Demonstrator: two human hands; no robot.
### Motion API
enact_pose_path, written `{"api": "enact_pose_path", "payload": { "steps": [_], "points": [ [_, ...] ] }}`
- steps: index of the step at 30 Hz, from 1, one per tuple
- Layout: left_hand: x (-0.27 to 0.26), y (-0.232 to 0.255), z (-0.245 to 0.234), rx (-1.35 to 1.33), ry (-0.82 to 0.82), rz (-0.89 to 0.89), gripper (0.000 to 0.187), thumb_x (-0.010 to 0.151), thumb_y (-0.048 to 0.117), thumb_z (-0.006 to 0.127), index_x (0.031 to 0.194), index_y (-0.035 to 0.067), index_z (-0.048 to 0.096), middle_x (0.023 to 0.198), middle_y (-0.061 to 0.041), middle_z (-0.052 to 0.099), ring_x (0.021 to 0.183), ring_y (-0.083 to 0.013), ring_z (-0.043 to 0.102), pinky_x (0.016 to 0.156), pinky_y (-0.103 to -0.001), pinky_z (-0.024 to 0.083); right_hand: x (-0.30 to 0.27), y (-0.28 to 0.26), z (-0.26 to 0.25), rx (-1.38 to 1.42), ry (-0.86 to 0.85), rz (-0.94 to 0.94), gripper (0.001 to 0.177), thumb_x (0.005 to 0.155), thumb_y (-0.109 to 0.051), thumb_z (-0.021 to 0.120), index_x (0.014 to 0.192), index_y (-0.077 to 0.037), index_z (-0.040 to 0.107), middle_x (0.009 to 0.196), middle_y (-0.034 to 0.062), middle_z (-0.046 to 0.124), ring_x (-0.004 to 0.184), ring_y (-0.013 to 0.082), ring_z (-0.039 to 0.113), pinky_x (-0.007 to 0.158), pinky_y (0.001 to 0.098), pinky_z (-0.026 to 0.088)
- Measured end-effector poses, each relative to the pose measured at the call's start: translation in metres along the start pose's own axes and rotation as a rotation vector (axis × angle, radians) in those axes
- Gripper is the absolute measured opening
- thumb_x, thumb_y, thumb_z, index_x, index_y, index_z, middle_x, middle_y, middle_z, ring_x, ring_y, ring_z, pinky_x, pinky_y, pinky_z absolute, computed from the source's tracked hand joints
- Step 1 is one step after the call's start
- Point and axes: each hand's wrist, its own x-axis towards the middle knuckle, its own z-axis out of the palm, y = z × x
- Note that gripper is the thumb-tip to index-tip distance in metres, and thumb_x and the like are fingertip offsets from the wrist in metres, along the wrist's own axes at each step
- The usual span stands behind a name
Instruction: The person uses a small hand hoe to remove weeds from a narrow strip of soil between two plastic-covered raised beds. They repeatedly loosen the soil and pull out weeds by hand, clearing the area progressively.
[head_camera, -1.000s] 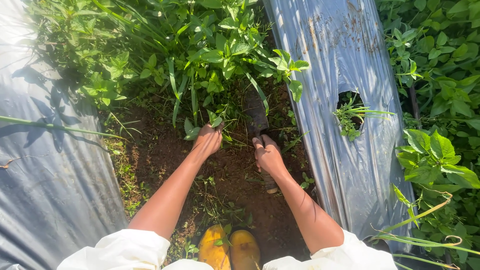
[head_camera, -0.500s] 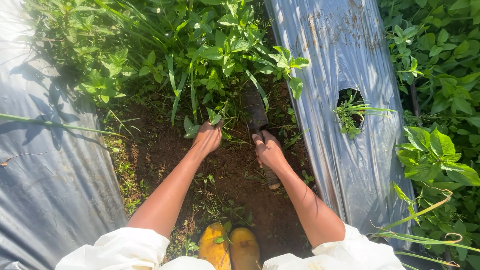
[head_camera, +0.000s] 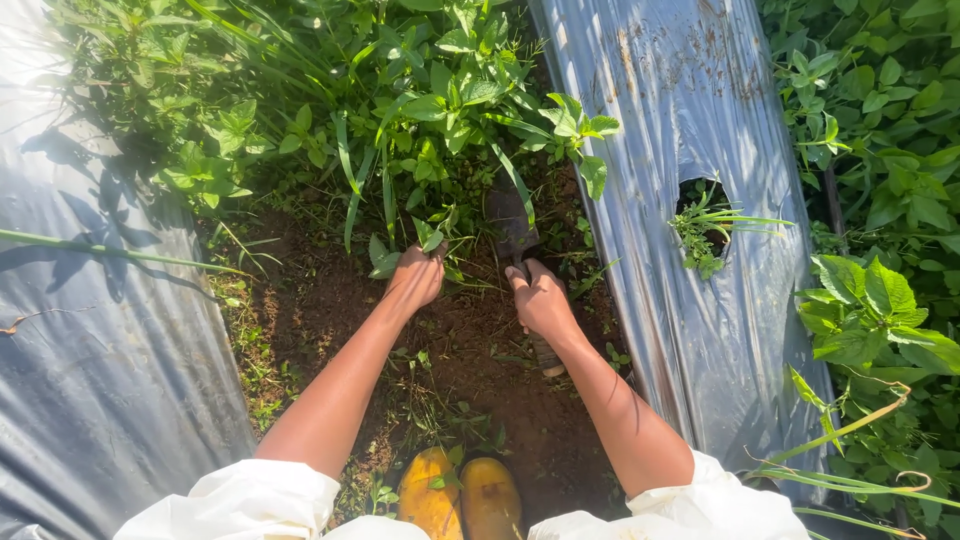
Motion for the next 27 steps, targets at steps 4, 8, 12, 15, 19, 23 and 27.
{"api": "enact_pose_path", "payload": {
  "steps": [4,8,12,15,19,23,27],
  "points": [
    [0.002,-0.001,0.006,0.335,0.008,0.199,0.04,0.098,0.013,0.049,0.134,0.007,0.067,0.106,-0.024,0.076,0.098,-0.0399,0.075,0.082,-0.045,0.064,0.014,0.023,0.008,0.062,0.064,-0.072,0.061,0.111,-0.031,0.046,0.148,0.017,0.042,0.068,0.0185,0.067,0.045,0.0185,0.062,0.045,0.0332,0.056],
    [-0.031,0.008,-0.02,0.638,0.071,0.365,0.043,0.094,0.016,0.055,0.135,0.008,0.066,0.105,-0.016,0.077,0.093,-0.031,0.075,0.083,-0.042,0.061,0.001,-0.005,-0.008,0.119,0.075,-0.082,0.058,0.109,-0.031,0.051,0.144,0.015,0.047,0.062,0.0138,0.064,0.045,0.02,0.064,0.043,0.0357,0.059],
    [-0.069,0.02,-0.044,0.866,0.117,0.483,0.046,0.091,0.018,0.059,0.136,0.009,0.066,0.104,-0.01,0.078,0.089,-0.0243,0.075,0.083,-0.039,0.059,0.02,0.01,0.008,0.147,0.139,-0.047,0.062,0.113,-0.031,0.042,0.141,0.024,0.043,0.059,0.0143,0.062,0.045,0.0209,0.061,0.046,0.0337,0.055],
    [-0.084,0.037,-0.057,1.086,0.169,0.609,0.049,0.088,0.019,0.064,0.137,0.01,0.065,0.103,-0.004,0.079,0.084,-0.0175,0.075,0.083,-0.037,0.057,0.049,0.044,0.013,0.066,0.009,-0.019,0.058,0.112,-0.041,0.045,0.08,0.001,0.07,0.047,0.0107,0.061,0.039,0.018,0.061,0.044,0.0311,0.054],
    [-0.097,0.047,-0.059,0.72,0.23,0.588,0.043,0.087,0.008,0.062,0.129,0.003,0.069,0.094,-0.017,0.078,0.086,-0.0301,0.076,0.077,-0.04,0.062,0.046,0.049,0.022,0.094,0.109,-0.072,0.051,0.112,-0.035,0.046,0.105,0.011,0.066,0.054,0.0132,0.063,0.043,0.0218,0.064,0.046,0.035,0.055],
    [-0.099,0.056,-0.062,0.623,0.307,0.583,0.041,0.085,0.007,0.066,0.126,0.004,0.069,0.089,-0.017,0.076,0.086,-0.0324,0.076,0.071,-0.039,0.065,-0.019,-0.032,-0.012,-0.04,0.03,-0.087,0.055,0.11,-0.036,0.051,0.076,0.002,0.07,0.043,0.0125,0.061,0.037,0.0215,0.063,0.045,0.032,0.054],
    [-0.055,-0.027,-0.008,-0.02,0.118,0.115,0.034,0.1,0.022,0.052,0.123,0.006,0.071,0.085,-0.01,0.077,0.081,-0.0278,0.074,0.07,-0.038,0.059,0.021,0.022,0.013,0.137,0.16,-0.125,0.047,0.112,-0.028,0.047,0.106,0.014,0.067,0.052,0.0163,0.062,0.042,0.0227,0.062,0.047,0.0319,0.052]
  ]
}}
